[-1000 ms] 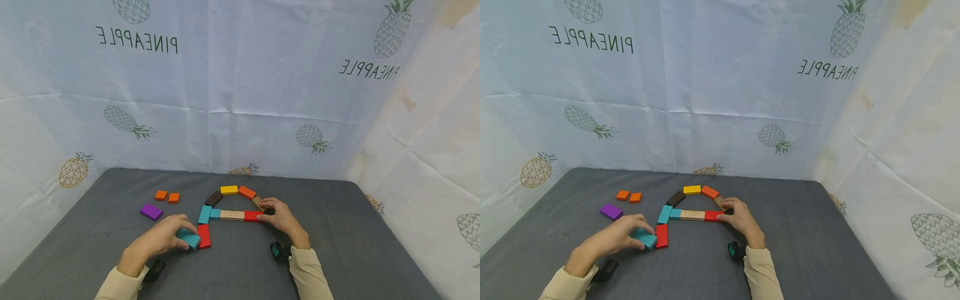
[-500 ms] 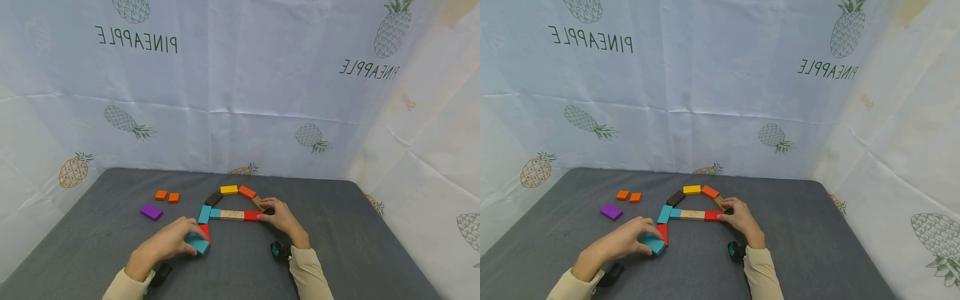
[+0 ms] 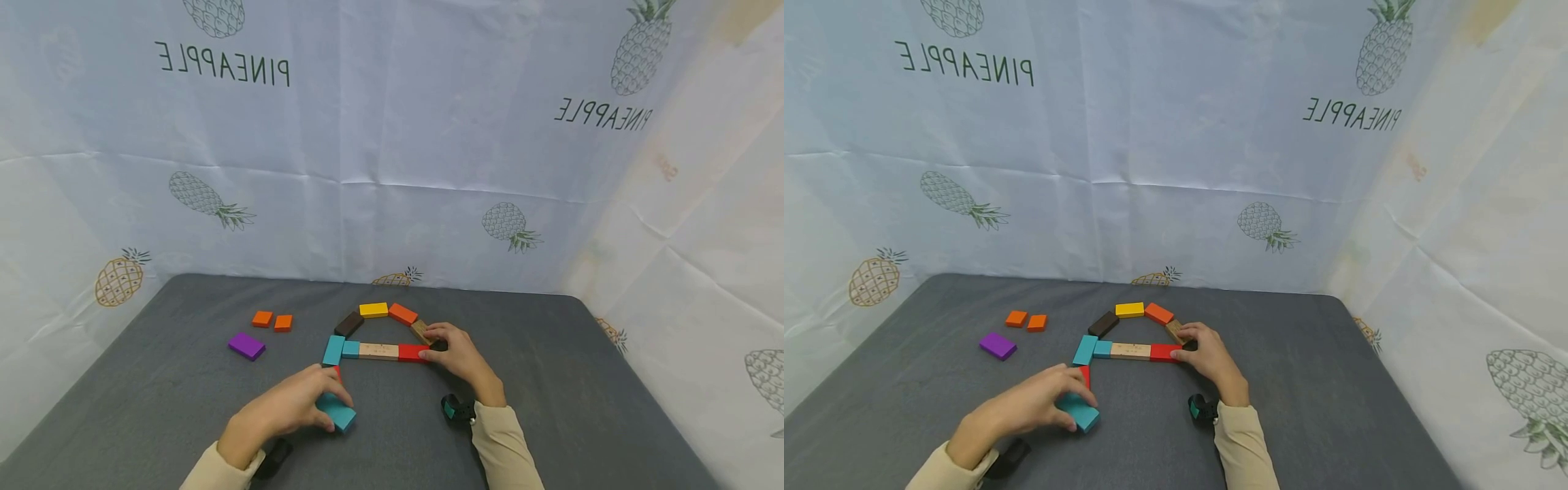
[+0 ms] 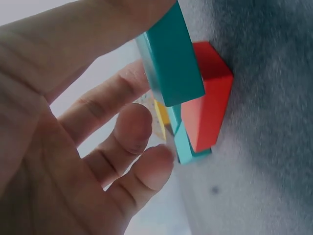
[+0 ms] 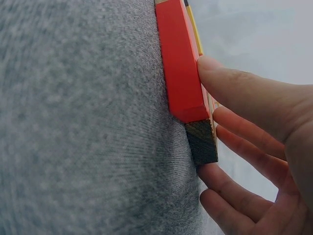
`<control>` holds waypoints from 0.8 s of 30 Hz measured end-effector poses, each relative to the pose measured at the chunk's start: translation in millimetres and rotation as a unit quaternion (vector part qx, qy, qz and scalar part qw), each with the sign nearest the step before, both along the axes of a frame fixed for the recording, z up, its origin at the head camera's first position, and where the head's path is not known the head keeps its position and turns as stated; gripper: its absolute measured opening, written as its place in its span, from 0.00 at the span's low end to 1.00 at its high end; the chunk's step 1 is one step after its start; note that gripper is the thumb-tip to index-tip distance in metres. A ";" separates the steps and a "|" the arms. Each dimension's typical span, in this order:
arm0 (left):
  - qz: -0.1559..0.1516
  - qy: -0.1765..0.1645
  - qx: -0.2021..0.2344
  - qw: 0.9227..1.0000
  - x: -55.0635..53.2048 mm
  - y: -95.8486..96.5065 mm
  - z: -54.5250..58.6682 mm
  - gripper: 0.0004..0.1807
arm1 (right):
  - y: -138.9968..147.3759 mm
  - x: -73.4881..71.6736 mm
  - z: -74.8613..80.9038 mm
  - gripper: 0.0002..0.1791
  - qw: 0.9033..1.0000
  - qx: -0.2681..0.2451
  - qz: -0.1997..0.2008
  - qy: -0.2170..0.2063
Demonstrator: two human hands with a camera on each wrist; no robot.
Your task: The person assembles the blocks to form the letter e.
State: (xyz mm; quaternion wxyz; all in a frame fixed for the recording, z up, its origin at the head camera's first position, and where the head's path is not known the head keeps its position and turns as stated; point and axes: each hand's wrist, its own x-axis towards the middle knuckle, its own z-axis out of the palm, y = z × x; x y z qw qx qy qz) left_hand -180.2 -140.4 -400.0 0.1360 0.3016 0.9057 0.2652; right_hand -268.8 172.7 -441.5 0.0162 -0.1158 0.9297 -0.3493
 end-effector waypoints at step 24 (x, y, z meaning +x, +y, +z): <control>-0.024 -0.055 -0.018 0.998 3.2 16.0 -9.1 0.18 | 0.5 1.0 1.0 0.24 1.000 -0.001 0.001 -0.001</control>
